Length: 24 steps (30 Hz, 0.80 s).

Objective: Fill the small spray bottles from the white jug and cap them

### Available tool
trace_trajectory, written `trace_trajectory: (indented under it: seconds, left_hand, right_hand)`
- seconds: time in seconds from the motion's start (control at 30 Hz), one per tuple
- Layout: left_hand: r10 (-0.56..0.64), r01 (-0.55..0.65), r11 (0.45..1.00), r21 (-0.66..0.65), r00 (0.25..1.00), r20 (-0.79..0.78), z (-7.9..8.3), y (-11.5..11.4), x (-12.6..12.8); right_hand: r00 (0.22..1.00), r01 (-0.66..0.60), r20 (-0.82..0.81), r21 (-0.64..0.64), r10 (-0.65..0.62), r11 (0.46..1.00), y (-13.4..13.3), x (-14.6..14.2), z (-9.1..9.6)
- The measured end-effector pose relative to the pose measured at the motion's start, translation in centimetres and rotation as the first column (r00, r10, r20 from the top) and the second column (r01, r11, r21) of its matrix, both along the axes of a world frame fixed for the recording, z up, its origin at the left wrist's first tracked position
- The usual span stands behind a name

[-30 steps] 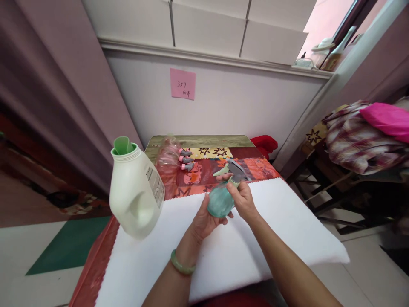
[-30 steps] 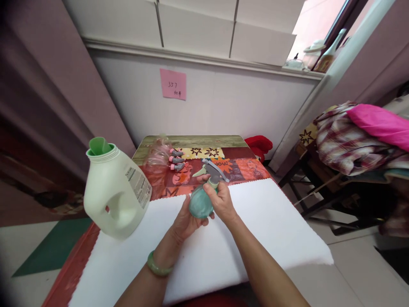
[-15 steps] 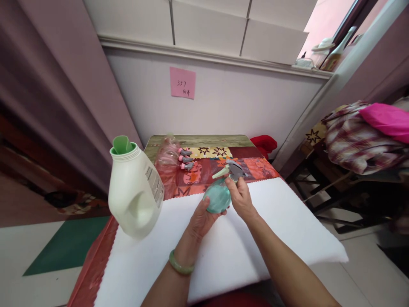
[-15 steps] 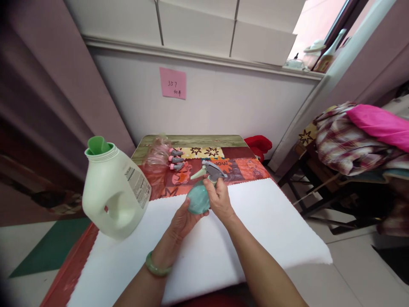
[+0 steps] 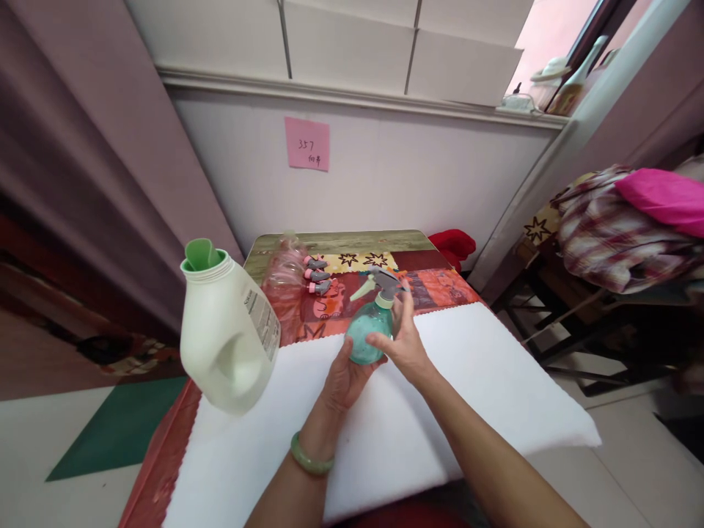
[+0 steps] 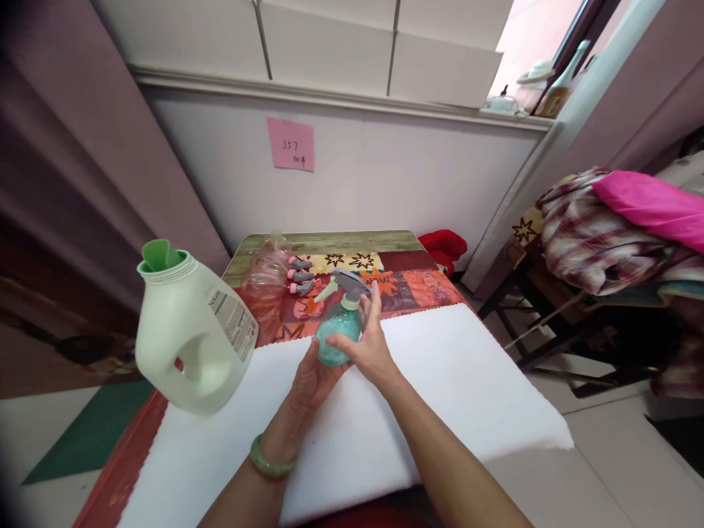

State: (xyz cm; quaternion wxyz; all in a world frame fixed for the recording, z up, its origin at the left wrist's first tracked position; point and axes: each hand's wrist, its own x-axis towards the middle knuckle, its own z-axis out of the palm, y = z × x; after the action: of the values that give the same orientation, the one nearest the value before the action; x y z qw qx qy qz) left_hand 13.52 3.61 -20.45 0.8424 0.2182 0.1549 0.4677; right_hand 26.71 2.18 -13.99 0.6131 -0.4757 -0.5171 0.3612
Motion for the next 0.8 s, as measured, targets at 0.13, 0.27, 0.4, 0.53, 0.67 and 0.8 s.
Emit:
trace_trajectory:
  seconds: [0.13, 0.27, 0.4, 0.53, 0.67, 0.8]
  left_hand:
    - [0.039, -0.038, 0.998, -0.049, 0.999, 0.021, 0.1, 0.1, -0.1]
    - [0.053, -0.054, 0.998, -0.045, 0.998, -0.019, 0.1, 0.2, 0.0]
    - [0.104, -0.101, 0.994, 0.033, 0.988, -0.116, 0.2, 0.1, 0.1]
    - [0.132, -0.100, 0.986, 0.136, 0.958, -0.253, 0.2, -0.3, 0.8]
    - [0.105, -0.060, 0.986, 0.155, 0.947, -0.303, -0.2, -0.3, 1.4]
    - [0.131, -0.063, 0.986, 0.152, 0.861, -0.491, -1.3, 0.5, 1.6]
  right_hand:
    - [0.995, -0.016, 0.095, -0.142, 0.029, 0.990, -1.1, -0.2, -1.4]
    - [0.969, 0.117, 0.234, -0.170, -0.075, 0.978, -1.9, -0.6, -1.0]
    - [0.935, 0.198, 0.335, -0.209, -0.120, 0.958, -1.9, -0.4, -0.4]
    - [0.949, 0.218, 0.282, -0.278, -0.138, 0.935, -1.7, 0.5, -0.8]
    - [0.976, 0.185, 0.163, -0.282, -0.143, 0.941, -0.6, 2.6, -2.0]
    - [0.978, 0.206, 0.074, -0.239, -0.194, 0.949, 2.2, 7.1, -3.2]
